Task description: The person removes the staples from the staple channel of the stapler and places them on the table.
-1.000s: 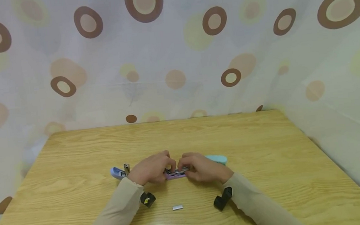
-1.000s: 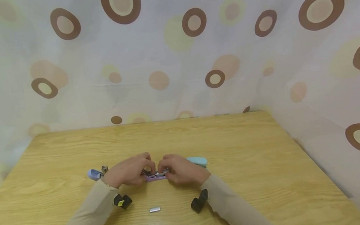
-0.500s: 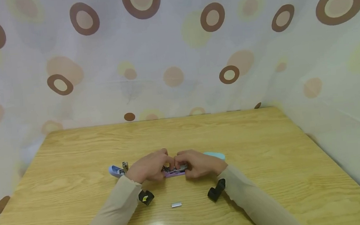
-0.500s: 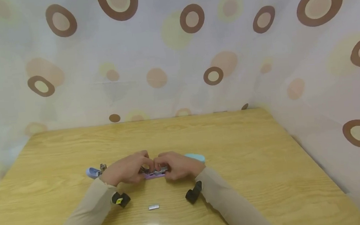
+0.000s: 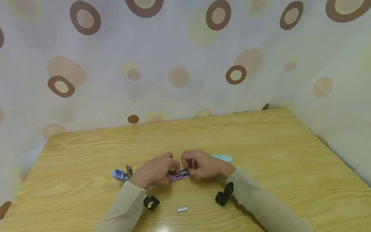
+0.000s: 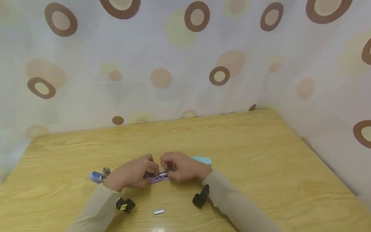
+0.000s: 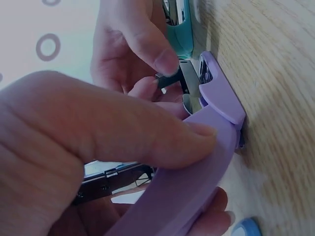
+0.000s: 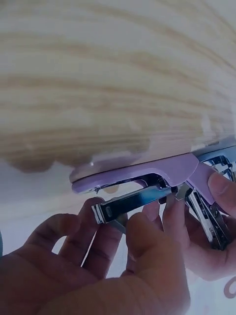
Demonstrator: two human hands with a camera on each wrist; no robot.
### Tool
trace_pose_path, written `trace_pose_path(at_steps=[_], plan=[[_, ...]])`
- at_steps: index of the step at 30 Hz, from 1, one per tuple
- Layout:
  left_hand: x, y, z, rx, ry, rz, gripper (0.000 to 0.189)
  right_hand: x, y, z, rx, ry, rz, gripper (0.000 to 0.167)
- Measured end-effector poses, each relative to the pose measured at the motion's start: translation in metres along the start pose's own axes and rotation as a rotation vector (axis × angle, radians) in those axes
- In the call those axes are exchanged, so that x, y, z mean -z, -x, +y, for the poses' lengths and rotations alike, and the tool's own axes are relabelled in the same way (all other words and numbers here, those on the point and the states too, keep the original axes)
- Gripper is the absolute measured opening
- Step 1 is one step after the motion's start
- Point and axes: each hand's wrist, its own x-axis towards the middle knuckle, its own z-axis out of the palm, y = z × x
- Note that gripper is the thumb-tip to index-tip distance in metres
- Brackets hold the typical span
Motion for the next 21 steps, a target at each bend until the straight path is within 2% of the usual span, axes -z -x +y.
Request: trace_pose_path(at_steps=[6,11,14,21], plan=[[-0.001,0.0,0.001,0.029,-0.026,0.002,0.027,0.003,0.0,-0.006,-0.008,0.038,0.062,0.016],[-0.002,0.001,0.001,0.04,-0.023,-0.001,0.026,0.004,0.002,-0.011,-0.025,0.014,0.123,0.017],[-0.003,0.001,0.001,0.034,-0.023,0.001,0.026,0.005,0.002,-0.014,-0.048,0.0,0.133,0.013],[-0.001,0.001,-0.001,0.014,-0.006,0.002,0.028,0.009,0.004,-0.015,-0.07,0.043,0.128,0.012]])
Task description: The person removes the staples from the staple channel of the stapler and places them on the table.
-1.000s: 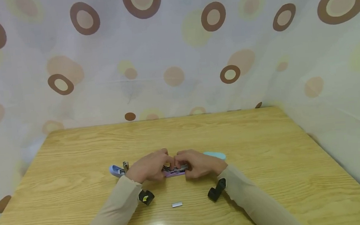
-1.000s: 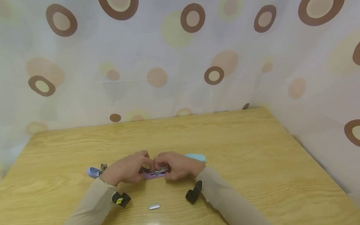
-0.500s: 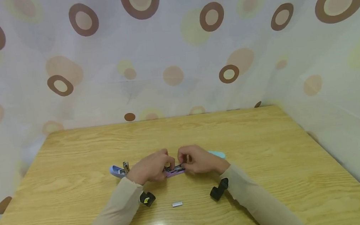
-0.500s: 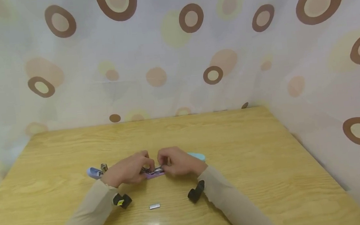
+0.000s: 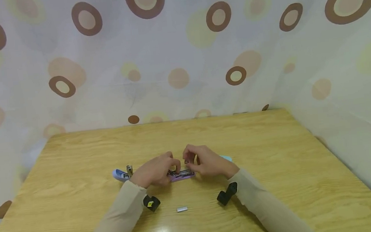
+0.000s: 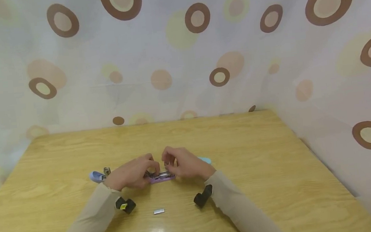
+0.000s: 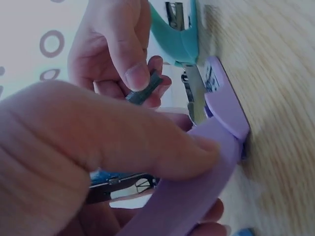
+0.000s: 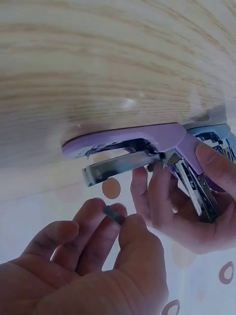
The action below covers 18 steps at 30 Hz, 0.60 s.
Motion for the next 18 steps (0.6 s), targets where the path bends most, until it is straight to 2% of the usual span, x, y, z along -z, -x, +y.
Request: trace_pose_path(at_steps=[9,15,18], plan=[[0.002,0.002,-0.005,-0.021,0.014,0.021,0.038,0.003,0.006,-0.006,-0.015,0.006,-0.047,0.014],[0.002,0.003,-0.008,-0.049,0.036,0.053,0.037,0.003,0.009,-0.019,0.042,0.011,-0.065,0.01],[0.003,0.003,-0.009,-0.05,0.043,0.07,0.037,0.003,0.013,-0.026,0.043,0.01,-0.094,0.009]])
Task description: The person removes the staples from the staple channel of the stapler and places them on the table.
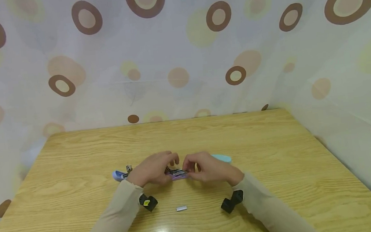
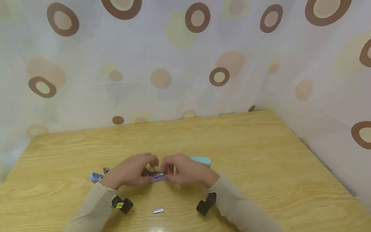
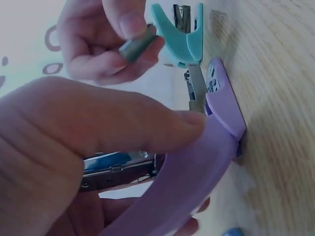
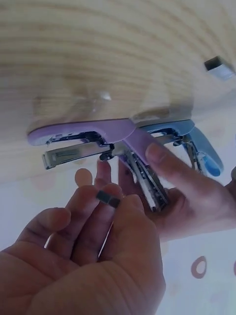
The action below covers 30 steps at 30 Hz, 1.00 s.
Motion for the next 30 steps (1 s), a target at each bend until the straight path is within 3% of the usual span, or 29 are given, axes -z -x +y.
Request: trace_pose_path(at_steps=[8,17,26,30], plan=[[0.011,0.003,-0.001,-0.011,0.011,0.03,0.039,-0.002,0.014,-0.008,-0.021,0.005,-0.06,0.014],[0.009,0.007,-0.001,-0.033,0.016,0.045,0.04,-0.011,0.028,-0.019,-0.043,0.029,-0.083,0.006],[0.007,0.008,0.0,-0.062,0.052,0.089,0.044,-0.044,0.039,-0.024,-0.076,0.08,-0.137,0.015],[0.008,0.008,-0.003,-0.064,0.073,0.124,0.046,-0.046,0.039,-0.028,-0.081,0.131,-0.141,0.017]])
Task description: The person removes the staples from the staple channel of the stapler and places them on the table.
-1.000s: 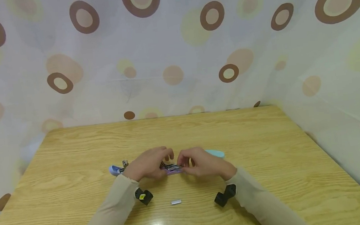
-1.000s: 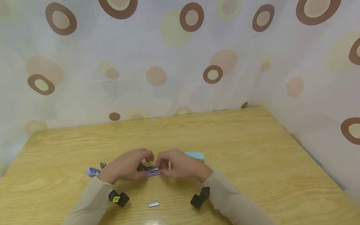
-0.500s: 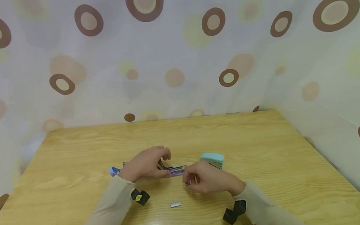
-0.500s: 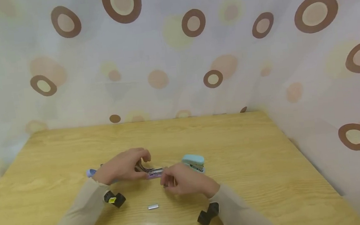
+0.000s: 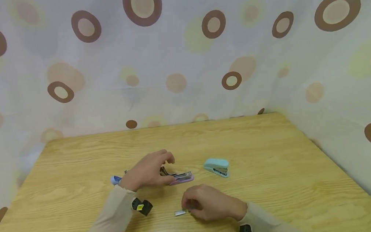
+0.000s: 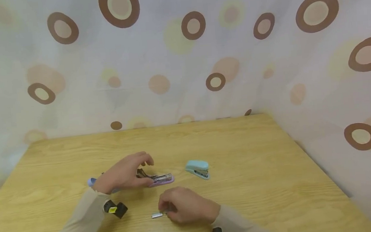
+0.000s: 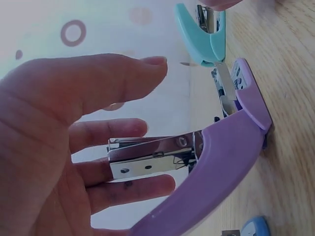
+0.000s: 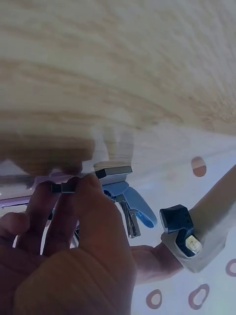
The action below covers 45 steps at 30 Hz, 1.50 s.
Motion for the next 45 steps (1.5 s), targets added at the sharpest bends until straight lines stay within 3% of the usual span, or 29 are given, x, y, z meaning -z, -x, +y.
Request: trace_pose_path(at_steps=[8,13,19,24,28,34,39,45], plan=[[0.003,-0.001,-0.002,0.065,0.04,0.014,0.066,0.01,0.002,0.002,0.008,0.074,0.036,0.012],[0.001,-0.002,0.001,0.045,0.002,0.054,0.053,0.021,0.005,0.007,0.0,0.033,0.095,0.008],[0.002,-0.004,0.012,0.017,-0.106,0.135,0.04,0.052,0.013,0.018,-0.029,0.02,0.265,0.008],[-0.001,-0.01,0.023,-0.008,-0.108,0.178,0.029,0.076,0.03,0.036,-0.107,0.008,0.363,0.006],[-0.006,-0.02,0.033,-0.052,-0.096,0.169,0.023,0.087,0.042,0.05,-0.137,0.02,0.419,0.006],[-0.016,-0.039,0.049,-0.06,-0.095,0.099,0.026,0.093,0.058,0.062,-0.192,-0.001,0.381,0.007],[-0.028,-0.057,0.067,-0.061,-0.227,0.006,0.036,0.093,0.068,0.072,-0.243,-0.048,0.285,0.017],[-0.042,-0.076,0.082,-0.098,-0.274,-0.012,0.042,0.091,0.073,0.087,-0.25,-0.126,0.223,0.022]])
